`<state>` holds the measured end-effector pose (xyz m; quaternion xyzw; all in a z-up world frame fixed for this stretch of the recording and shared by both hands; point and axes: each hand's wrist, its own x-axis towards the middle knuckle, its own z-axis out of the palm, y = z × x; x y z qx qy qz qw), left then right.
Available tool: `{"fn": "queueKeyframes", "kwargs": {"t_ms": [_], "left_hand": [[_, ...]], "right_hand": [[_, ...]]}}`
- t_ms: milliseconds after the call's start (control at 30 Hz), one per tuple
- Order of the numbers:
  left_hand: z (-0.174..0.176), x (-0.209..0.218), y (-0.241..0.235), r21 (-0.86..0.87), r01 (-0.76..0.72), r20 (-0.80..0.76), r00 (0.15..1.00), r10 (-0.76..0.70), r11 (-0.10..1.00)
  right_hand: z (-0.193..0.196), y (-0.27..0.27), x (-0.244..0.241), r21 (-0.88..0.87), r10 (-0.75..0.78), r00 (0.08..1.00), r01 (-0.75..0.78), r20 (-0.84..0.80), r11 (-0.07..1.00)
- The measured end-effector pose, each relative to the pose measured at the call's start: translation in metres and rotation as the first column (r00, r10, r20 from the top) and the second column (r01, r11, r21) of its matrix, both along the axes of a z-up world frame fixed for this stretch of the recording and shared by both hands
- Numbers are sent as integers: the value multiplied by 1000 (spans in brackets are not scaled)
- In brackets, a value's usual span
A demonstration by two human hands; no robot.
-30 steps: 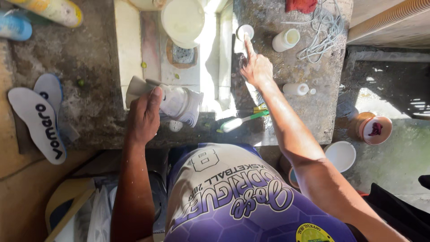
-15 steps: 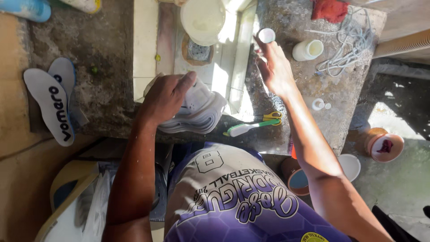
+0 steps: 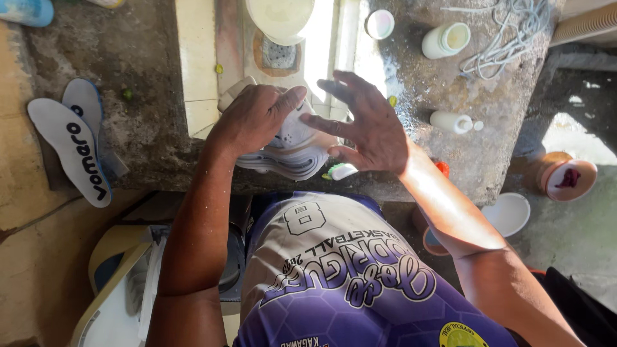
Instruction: The person scrubs a white sneaker with a green brush and a purple liquid cleaner at a concrete sink. They repeatedly apply the cleaner, scrub the upper and sole, and rinse the shoe under running water.
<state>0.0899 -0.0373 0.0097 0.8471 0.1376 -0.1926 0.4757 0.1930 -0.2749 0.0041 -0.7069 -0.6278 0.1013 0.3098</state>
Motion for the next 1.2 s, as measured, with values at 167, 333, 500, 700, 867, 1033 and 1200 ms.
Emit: {"fn": "queueKeyframes", "kwargs": {"t_ms": [167, 333, 500, 700, 867, 1033, 1200], "left_hand": [[-1, 1, 4, -13, -19, -37, 999, 18, 1000], [-6, -2, 5, -139, 3, 107, 994, 12, 990], [-7, -9, 6, -196, -28, 163, 985, 61, 980], [-5, -11, 3, -142, -50, 92, 994, 64, 989], [-3, -10, 1, -148, -87, 24, 995, 92, 985], [-1, -6, 1, -138, -81, 42, 995, 88, 987], [-3, -1, 2, -148, -63, 28, 997, 68, 987]], "right_hand": [[-5, 9, 1, 22, 39, 999, -40, 35, 999], [-19, -5, 9, 196, 10, 1000, -9, -8, 981], [-58, -23, 37, -318, -555, 820, 494, -138, 809], [-129, -18, 86, -768, -624, 761, 504, 178, 396], [-183, -11, 112, -886, -474, 846, 394, 245, 245], [-229, -13, 128, -763, -464, 830, 507, 309, 401], [-177, -14, 113, -576, -571, 802, 553, 173, 602]]}}
